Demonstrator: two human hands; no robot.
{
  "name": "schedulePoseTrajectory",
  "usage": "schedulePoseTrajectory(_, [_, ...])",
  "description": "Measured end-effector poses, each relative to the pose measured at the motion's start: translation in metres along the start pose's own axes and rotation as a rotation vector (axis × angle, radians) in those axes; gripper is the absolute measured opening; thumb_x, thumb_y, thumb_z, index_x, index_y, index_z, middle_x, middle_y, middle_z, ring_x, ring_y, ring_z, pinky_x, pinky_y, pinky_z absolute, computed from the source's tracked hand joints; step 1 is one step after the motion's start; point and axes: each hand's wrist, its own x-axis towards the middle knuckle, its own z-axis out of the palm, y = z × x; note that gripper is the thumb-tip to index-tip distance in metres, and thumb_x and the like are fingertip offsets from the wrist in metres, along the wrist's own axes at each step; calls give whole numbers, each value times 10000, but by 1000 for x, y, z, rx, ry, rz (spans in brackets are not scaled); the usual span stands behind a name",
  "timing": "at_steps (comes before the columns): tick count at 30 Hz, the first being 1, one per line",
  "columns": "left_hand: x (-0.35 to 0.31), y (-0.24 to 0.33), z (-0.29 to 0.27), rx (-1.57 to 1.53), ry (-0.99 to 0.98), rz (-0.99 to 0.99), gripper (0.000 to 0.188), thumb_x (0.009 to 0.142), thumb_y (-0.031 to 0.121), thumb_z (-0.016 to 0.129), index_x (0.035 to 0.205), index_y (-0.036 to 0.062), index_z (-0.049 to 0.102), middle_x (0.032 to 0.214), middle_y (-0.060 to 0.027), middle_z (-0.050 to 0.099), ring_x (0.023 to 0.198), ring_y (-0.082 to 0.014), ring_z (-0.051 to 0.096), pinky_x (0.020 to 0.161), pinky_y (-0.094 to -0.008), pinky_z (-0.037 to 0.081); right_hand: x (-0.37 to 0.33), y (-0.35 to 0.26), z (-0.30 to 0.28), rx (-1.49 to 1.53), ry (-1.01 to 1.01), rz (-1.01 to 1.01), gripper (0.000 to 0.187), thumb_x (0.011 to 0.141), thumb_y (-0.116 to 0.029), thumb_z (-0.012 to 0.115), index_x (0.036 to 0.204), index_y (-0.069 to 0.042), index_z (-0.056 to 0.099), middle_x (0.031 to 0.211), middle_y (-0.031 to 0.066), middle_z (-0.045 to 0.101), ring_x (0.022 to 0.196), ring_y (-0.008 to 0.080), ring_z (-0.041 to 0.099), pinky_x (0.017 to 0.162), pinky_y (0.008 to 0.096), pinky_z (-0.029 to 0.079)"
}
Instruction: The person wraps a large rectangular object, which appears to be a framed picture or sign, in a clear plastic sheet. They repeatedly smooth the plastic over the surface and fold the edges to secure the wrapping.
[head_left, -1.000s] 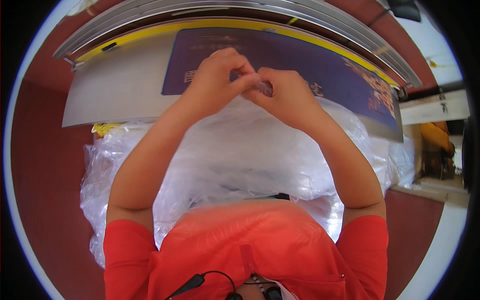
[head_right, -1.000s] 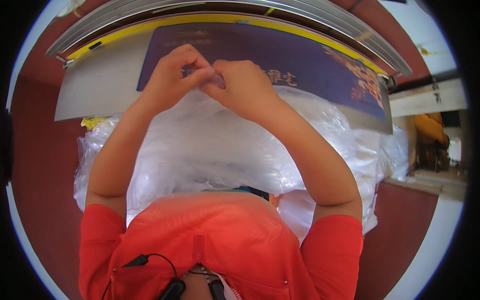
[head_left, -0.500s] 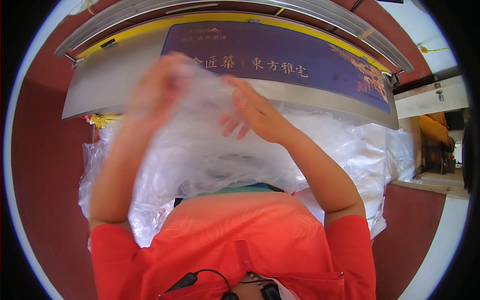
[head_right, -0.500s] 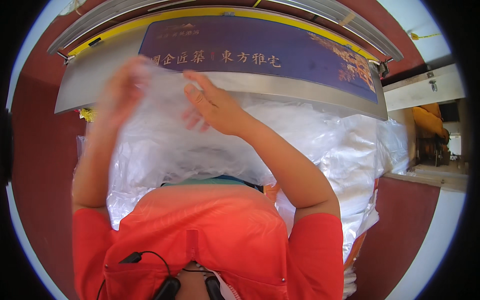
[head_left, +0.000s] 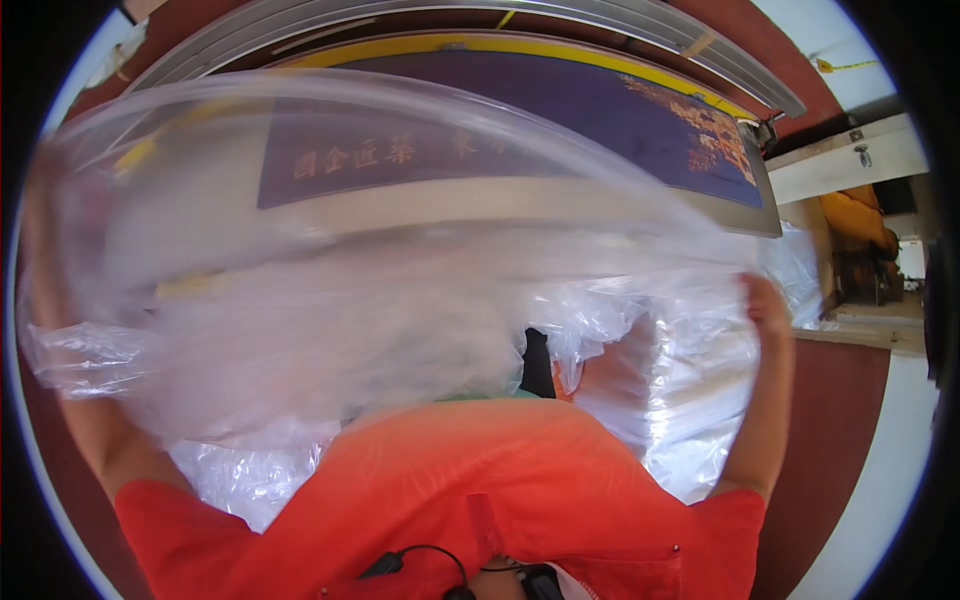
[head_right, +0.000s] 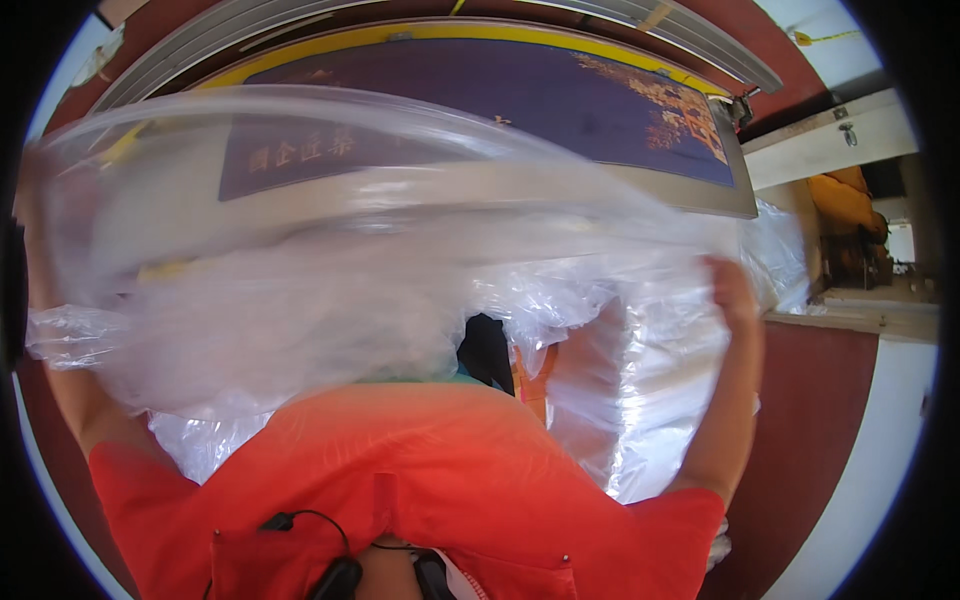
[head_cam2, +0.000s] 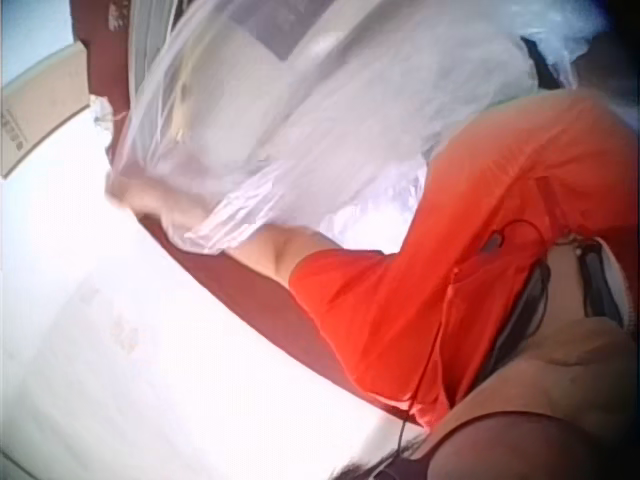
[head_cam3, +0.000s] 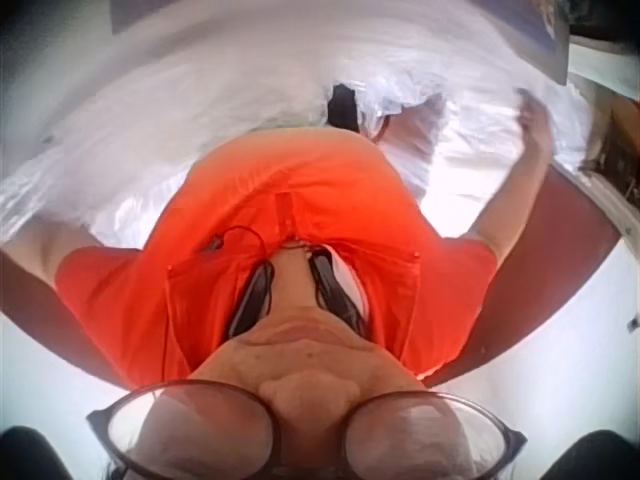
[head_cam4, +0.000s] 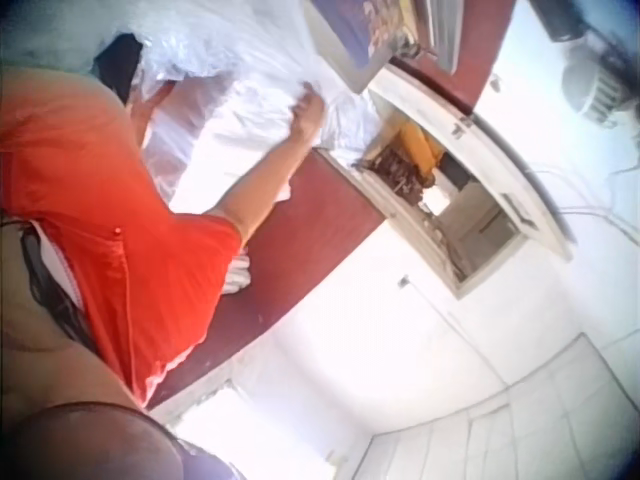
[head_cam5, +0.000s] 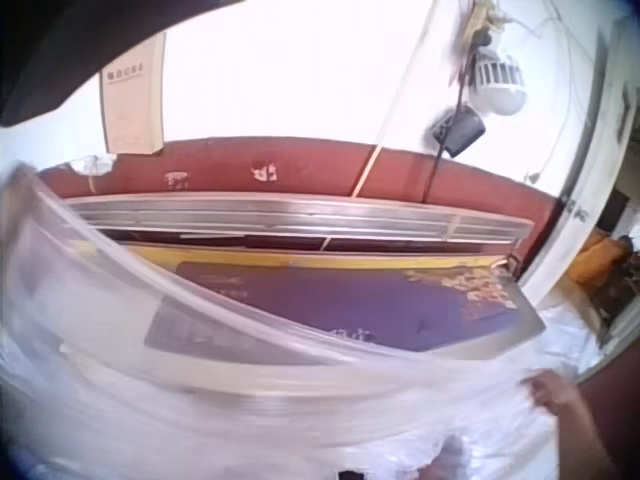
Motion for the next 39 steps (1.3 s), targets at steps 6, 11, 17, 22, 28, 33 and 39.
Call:
schedulePoseTrajectory(6, [-46, -9, 229, 29, -440, -174, 262, 816, 314, 469, 841, 67, 551, 735, -5, 513, 687, -104, 458, 605, -248, 360, -91, -224, -16, -372, 1185, -865, 371, 854, -242, 299, 1031, 23, 489, 1017, 154, 500, 919, 238, 512, 746, 309, 463])
schedulePoseTrajectory(11, [-50, -101, 187, 269, -355, -83, 258, 783, 285, 514, 852, 39, 551, 784, -107, 578, 733, -180, 542, 643, -293, 402, 44, -155, 114, -1128, 340, -1215, 660, 695, -440, 567, 1206, -77, 361, 1153, 175, 438, 1060, 368, 398, 854, 463, 324])
schedulePoseTrajectory(17, [-91, -318, -8, 1103, -457, -122, 404, 807, 260, 461, 1121, 9, 414, 1068, -139, 501, 993, -260, 481, 830, -309, 378, 121, 3, -21, -1181, 464, -202, 495, 870, -347, 323, 1264, -56, 251, 1268, 164, 303, 1182, 300, 259, 985, 339, 184])
schedulePoseTrajectory(22, [-102, -324, 2, 894, -366, 318, 392, 842, 188, 412, 1170, -23, 368, 1184, -147, 419, 1100, -259, 400, 927, -301, 300, 161, 62, -106, -805, 384, -223, 512, 858, -402, 322, 1244, -65, 315, 1240, 178, 338, 1179, 313, 271, 968, 344, 218])
schedulePoseTrajectory(28, [-107, -234, 38, 383, -182, 55, 336, 830, 258, 457, 1038, -5, 470, 1020, -132, 529, 959, -208, 501, 808, -290, 382, 199, -35, 18, -881, 351, -600, 429, 864, -296, 368, 1208, -41, 361, 1210, 145, 396, 1125, 276, 351, 958, 338, 227])
schedulePoseTrajectory(33, [-93, -154, 76, 660, -25, -259, 285, 810, 338, 442, 832, 67, 528, 773, -175, 568, 738, -357, 534, 621, -413, 405, 229, -22, -19, -936, 276, -333, 501, 847, -341, 405, 1206, 6, 356, 1226, 154, 379, 1155, 243, 332, 952, 298, 239])
schedulePoseTrajectory(39, [-98, -131, 64, 579, 2, -438, 368, 789, 397, 393, 858, 72, 552, 792, -154, 580, 776, -339, 538, 677, -376, 413, 77, -260, 289, -307, -334, -652, 312, 843, -229, 446, 1092, -45, 485, 1027, 83, 528, 950, 159, 507, 848, 277, 377])
